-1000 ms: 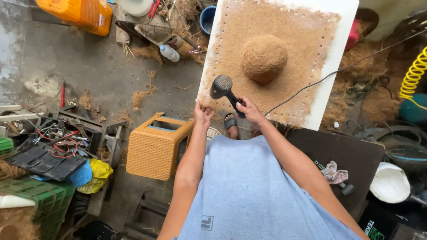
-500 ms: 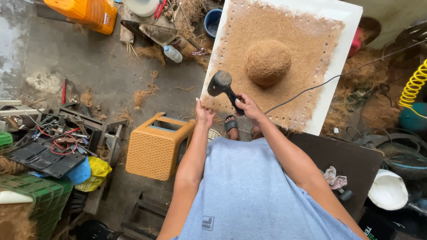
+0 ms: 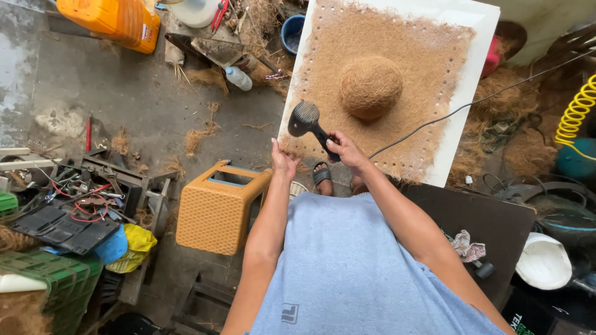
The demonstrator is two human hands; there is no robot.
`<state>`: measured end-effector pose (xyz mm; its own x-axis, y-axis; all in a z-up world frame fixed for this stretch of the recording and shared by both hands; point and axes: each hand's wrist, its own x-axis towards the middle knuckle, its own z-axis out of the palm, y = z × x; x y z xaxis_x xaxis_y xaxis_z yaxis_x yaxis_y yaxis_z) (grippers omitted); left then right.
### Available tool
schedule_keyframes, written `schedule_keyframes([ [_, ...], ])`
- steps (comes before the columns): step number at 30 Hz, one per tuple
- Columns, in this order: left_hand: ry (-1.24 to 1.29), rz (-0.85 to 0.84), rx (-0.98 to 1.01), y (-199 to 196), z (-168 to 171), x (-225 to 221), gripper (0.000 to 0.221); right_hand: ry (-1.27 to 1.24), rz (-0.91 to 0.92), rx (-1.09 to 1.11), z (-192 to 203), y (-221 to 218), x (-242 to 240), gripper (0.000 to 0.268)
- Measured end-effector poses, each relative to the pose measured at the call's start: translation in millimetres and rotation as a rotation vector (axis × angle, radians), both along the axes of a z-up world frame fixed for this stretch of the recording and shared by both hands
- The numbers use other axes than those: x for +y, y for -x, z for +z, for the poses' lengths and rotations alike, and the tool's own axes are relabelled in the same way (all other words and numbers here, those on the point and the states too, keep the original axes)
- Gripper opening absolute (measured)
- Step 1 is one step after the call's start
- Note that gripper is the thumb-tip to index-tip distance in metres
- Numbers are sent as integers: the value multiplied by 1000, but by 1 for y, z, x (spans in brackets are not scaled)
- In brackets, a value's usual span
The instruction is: Shaping and drying a fiber hat using a hair dryer and a glass bottle.
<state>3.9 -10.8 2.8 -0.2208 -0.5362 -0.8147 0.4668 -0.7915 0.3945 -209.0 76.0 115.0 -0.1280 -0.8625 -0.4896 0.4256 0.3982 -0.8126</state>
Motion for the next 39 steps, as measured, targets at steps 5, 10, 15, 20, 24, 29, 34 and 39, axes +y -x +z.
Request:
schedule_keyframes([
  [5, 3, -12, -9, 4, 10, 0, 87, -21, 22, -6, -14, 0, 4, 31],
  [10, 13, 1, 2, 7, 24, 0, 89, -34, 27, 9, -12, -1, 7, 33],
  [15, -7, -16, 2, -12, -20, 7, 93, -56, 54, 12, -7, -8, 24, 33],
  [20, -4, 38, 37, -24, -31, 16, 92, -131, 25, 81, 17, 3, 68, 31],
  [24, -25, -4, 36, -22, -2, 20, 95, -219, -42, 117, 3, 30, 136, 37],
  [29, -18, -61, -53, -14, 32, 29, 95, -301, -304, 115, -17, 71, 238, 42],
  [34, 15, -235, -154, -15, 9, 49, 79, -315, -528, 182, -45, 108, 337, 42],
  [39, -23, -576, -259, -1, 10, 70, 53, -280, -733, 216, -32, 96, 358, 34],
])
